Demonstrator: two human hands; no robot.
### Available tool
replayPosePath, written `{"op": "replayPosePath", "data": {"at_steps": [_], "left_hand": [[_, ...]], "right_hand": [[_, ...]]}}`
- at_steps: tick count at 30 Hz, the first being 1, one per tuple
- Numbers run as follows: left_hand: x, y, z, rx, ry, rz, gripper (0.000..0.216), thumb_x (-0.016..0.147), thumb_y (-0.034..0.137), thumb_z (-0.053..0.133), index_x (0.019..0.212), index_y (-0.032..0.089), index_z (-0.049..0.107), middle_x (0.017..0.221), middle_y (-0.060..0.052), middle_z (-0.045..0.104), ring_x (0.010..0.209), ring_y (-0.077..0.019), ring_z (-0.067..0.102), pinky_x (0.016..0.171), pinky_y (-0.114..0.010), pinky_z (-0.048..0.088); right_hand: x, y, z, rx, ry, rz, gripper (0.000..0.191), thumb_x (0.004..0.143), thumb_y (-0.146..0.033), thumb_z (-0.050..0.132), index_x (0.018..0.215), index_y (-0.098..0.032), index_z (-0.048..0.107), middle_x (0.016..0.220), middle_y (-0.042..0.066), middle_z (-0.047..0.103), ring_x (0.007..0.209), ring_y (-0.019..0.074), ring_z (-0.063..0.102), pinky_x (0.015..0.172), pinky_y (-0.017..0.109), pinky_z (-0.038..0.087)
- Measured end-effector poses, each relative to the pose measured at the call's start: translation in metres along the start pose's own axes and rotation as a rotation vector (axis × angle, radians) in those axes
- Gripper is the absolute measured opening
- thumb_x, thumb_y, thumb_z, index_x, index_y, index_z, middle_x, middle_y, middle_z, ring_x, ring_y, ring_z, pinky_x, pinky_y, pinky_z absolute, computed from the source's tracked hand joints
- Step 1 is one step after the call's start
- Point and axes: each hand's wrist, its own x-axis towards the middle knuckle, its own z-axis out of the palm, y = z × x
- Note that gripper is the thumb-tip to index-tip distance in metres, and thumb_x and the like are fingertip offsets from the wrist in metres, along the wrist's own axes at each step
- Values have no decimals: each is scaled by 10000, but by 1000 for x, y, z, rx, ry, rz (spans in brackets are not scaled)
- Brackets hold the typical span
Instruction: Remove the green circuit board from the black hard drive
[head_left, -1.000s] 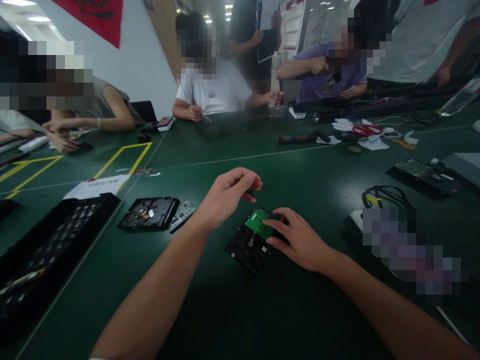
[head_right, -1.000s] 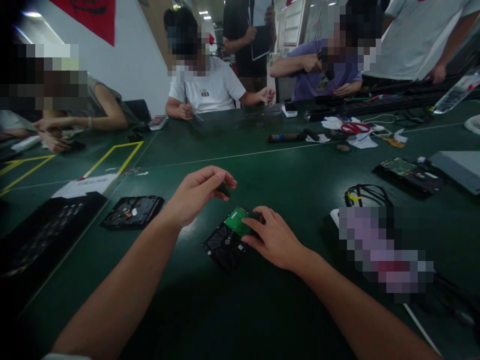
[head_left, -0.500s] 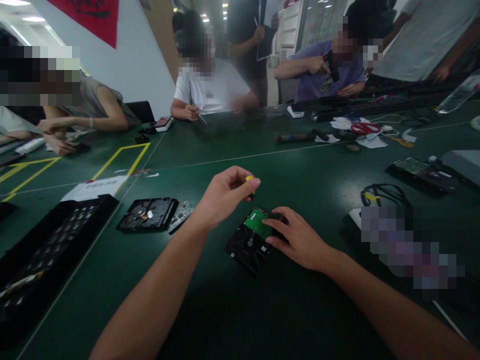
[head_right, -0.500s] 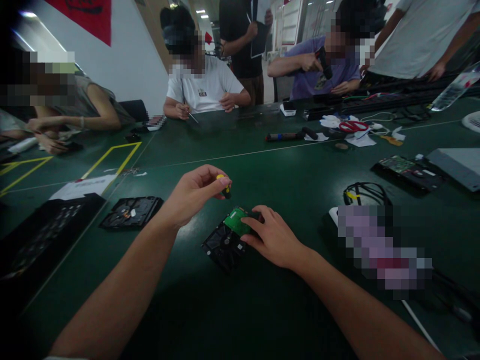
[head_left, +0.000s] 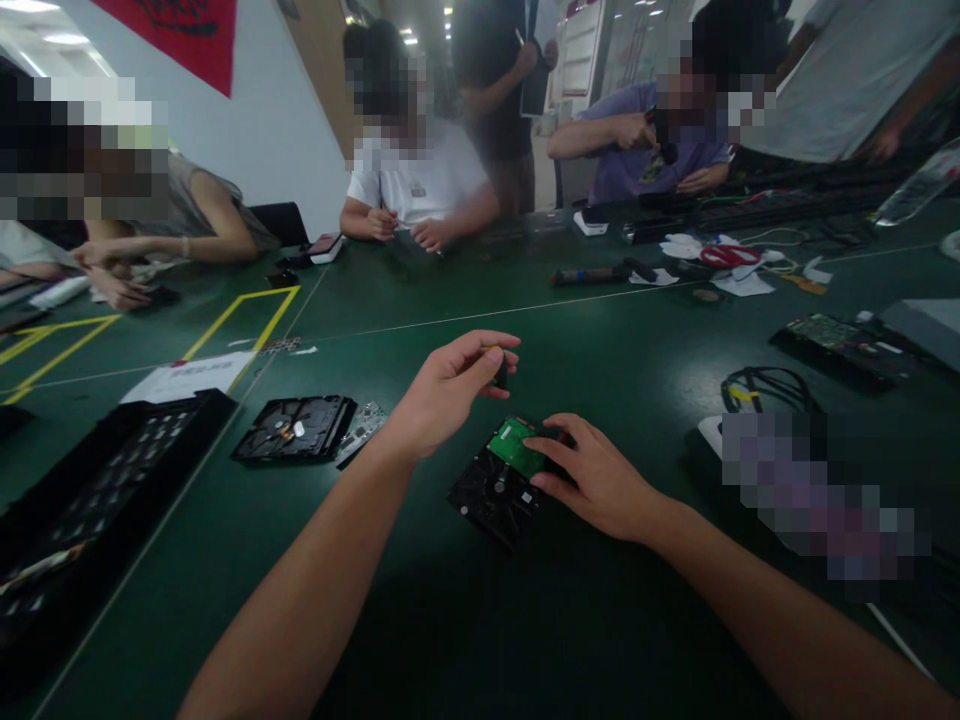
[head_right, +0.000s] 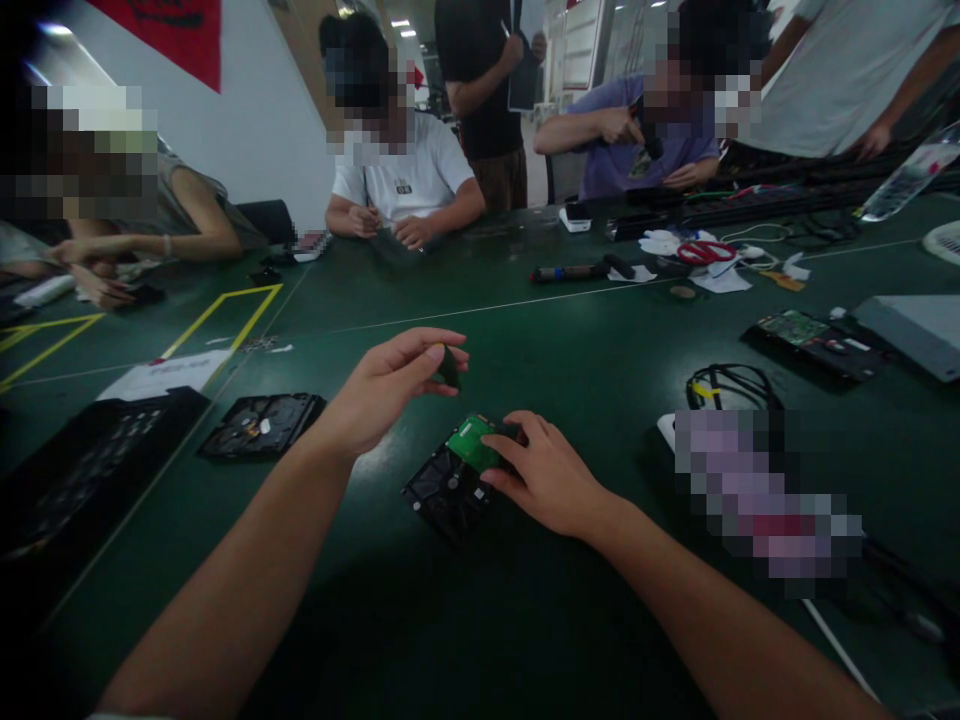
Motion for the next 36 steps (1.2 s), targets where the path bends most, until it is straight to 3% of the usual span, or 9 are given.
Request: {"op": "replayPosePath", "data": {"at_steps": [9,17,21,27,36], "left_hand": [[1,-1,-1,-181,5,-59,277,977,398,627,1134,187,714,1175,-106,703,1164,-245,647,866,-351,618],[2,-2,1,83,137,5,301,887,441,767,971,174,654,889,-35,674,794,-148,641,689,-270,571],[2,-1,2,150,139,43,315,876,455,781,951,184,640,826,-16,650,723,-131,621,643,-249,525],[0,-1,0,143,55,42,305,917,473,722,999,184,669,878,-33,655,793,-149,627,685,-265,566],[-2,3,1,-74,-43,-40,293,992,397,598,1206,213,680,1148,-96,696,1127,-234,648,785,-313,616]], "right_hand": [[-1,1,0,-1,-7,0,459,1040,-525,517,1431,-295,588,1447,147,469,1200,312,570,1028,575,506],[0,0,0,8,-13,8,467,1039,-534,512,1428,-292,600,1445,146,472,1169,310,583,1000,560,520],[1,-1,-1,0,-17,7,470,1042,-527,507,1427,-274,601,1426,155,482,1177,310,577,1017,560,508],[0,2,1,-4,7,-11,468,1042,-529,507,1428,-280,599,1426,154,487,1159,306,580,1005,559,511],[0,2,3,-2,19,-19,455,1044,-516,511,1424,-283,602,1437,154,482,1189,314,575,1023,569,501]]}}
